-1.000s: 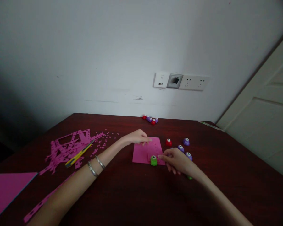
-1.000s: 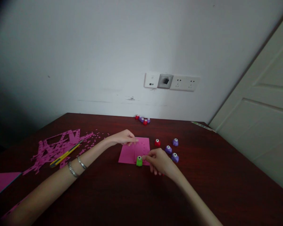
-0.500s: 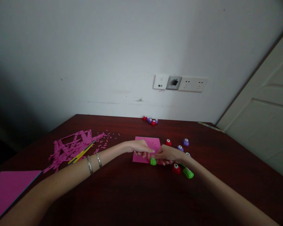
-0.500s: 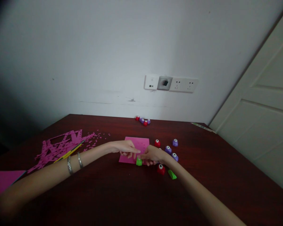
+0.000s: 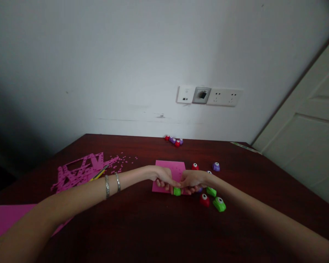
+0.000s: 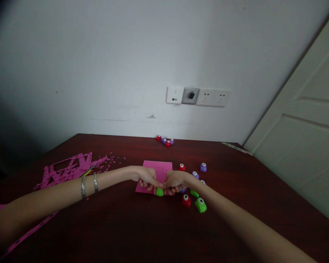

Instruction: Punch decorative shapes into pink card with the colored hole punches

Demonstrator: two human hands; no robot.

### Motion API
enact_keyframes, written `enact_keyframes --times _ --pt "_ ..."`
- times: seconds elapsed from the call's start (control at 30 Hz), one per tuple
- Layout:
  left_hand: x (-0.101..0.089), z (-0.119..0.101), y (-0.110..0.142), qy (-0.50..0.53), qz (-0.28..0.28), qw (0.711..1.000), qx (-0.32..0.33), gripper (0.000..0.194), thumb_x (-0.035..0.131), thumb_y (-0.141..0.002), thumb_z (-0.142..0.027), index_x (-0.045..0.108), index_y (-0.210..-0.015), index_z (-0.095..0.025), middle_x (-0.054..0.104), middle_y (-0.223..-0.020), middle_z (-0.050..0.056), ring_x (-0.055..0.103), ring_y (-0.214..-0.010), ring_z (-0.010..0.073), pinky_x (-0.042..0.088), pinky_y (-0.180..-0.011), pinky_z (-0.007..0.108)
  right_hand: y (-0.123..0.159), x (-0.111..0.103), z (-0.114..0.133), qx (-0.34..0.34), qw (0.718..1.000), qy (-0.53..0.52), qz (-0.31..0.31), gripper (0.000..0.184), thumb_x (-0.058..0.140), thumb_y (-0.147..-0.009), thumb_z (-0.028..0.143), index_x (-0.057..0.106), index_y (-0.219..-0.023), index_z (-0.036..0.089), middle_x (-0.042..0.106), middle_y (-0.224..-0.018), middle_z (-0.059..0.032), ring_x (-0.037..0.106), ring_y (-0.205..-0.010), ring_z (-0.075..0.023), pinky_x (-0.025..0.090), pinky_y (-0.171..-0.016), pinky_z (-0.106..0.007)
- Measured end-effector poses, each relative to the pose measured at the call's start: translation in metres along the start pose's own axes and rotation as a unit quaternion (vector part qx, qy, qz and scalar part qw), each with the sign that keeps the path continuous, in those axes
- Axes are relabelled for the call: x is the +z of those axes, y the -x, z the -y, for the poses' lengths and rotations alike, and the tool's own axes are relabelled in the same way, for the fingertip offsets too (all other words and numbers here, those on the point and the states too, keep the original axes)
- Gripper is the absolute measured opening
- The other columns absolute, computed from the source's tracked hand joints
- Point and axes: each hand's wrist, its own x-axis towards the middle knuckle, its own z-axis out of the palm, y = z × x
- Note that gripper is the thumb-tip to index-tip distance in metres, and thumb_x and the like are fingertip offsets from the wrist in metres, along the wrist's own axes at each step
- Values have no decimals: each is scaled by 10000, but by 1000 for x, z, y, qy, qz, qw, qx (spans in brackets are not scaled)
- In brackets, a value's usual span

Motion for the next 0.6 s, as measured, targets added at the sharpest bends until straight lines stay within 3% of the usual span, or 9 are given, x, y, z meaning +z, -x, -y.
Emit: enact_keyframes --times 0.2,0.33,0.6 --pt "-5 -3 -9 0 37 999 -7 498 773 -408 -601 578 -454 -145 501 -499 10 300 -356 26 156 -327 172 3 -2 6 -3 1000 -8 10 395 495 -854 215 499 -468 133 445 -403 33 329 -339 -28 194 -337 -155" --pt "-8 -3 -12 0 71 997 0 495 765 -410 -615 607 -462 -149 473 -483 11 282 -354 28 146 -316 172 3 -4 9 -3 1000 -17 18 388 569 -820 245 498 -458 125 432 -401 37 294 -335 -19 185 -335 -157" --pt "-10 -3 -18 -6 87 996 5 481 746 -424 -637 671 -501 -169 428 -456 10 261 -353 38 130 -310 174 10 4 13 -26 999 -8 -21 428 570 -817 291 466 -431 138 392 -369 48 282 -338 -27 171 -349 -171"
